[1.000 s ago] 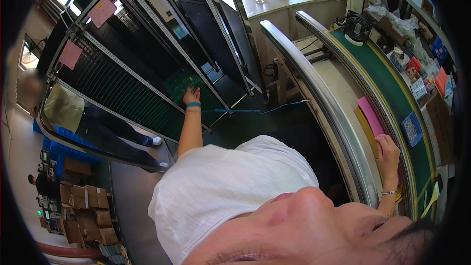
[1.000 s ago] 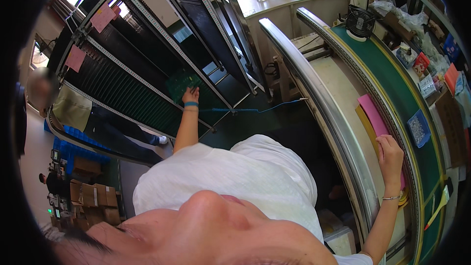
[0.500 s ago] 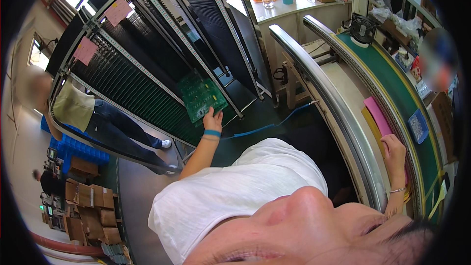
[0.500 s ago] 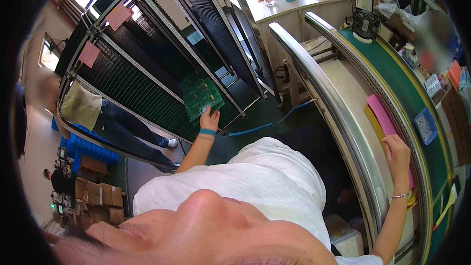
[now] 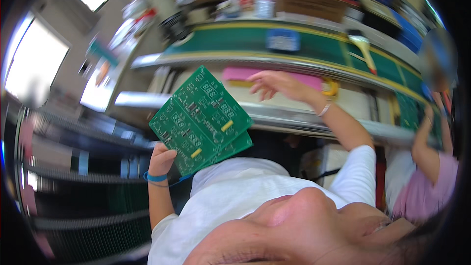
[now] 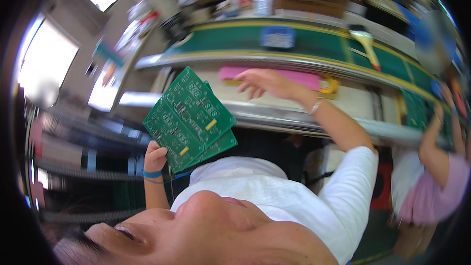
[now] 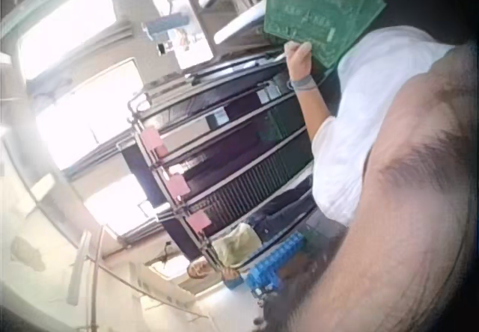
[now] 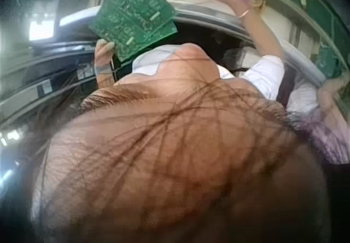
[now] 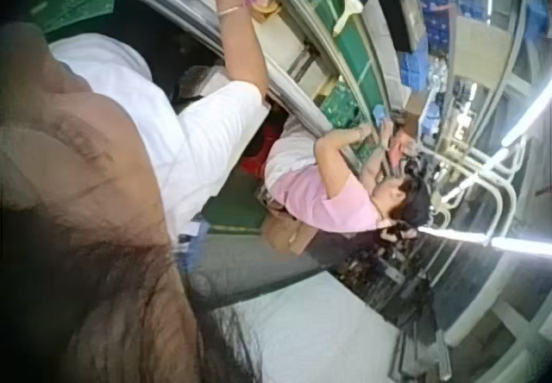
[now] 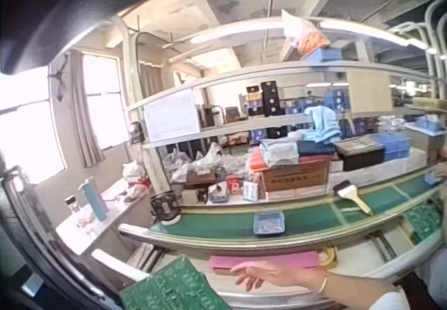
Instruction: Placing small electronic components into a printed circuit board on an assembly line.
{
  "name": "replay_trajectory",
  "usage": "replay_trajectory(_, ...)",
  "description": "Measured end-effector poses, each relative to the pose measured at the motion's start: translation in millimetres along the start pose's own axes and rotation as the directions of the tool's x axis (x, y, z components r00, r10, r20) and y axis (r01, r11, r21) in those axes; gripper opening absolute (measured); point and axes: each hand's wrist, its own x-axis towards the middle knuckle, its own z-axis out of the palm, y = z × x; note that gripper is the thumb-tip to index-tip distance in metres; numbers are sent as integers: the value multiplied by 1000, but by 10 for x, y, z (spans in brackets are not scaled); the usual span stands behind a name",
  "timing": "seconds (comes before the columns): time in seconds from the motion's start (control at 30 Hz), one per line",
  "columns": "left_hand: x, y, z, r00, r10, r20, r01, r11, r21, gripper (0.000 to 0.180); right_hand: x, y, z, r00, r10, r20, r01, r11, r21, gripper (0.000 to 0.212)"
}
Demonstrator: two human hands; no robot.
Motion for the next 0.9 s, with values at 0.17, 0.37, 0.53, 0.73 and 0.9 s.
replay_trajectory(0.17, 1292, 172, 154, 916, -178, 360, 144, 982, 118, 16, -477, -361, 452, 966, 95, -242, -53, 983, 175, 58)
replay_trajectory(0.37, 2205, -29, 842, 830, -250, 499, 277, 961, 20, 39, -775, -33, 348, 768, 144, -624, 90, 940, 328, 47)
replay_trajectory(0.53, 2600, -292, 747, 842, -326, 429, 428, 889, -164, 42, -842, 27, 275, 646, 276, -712, -6, 934, 356, 38)
replay_trajectory(0.73, 2880, -263, 28, 876, -439, 201, 442, 897, 34, 41, -1126, 405, -106, 601, 371, -708, 40, 871, 490, 37)
replay_trajectory(0.9, 3044, -62, -818, 890, -456, 24, 455, 890, 39, 32, -1131, 457, -316, 602, 427, -675, -51, 863, 502, 44)
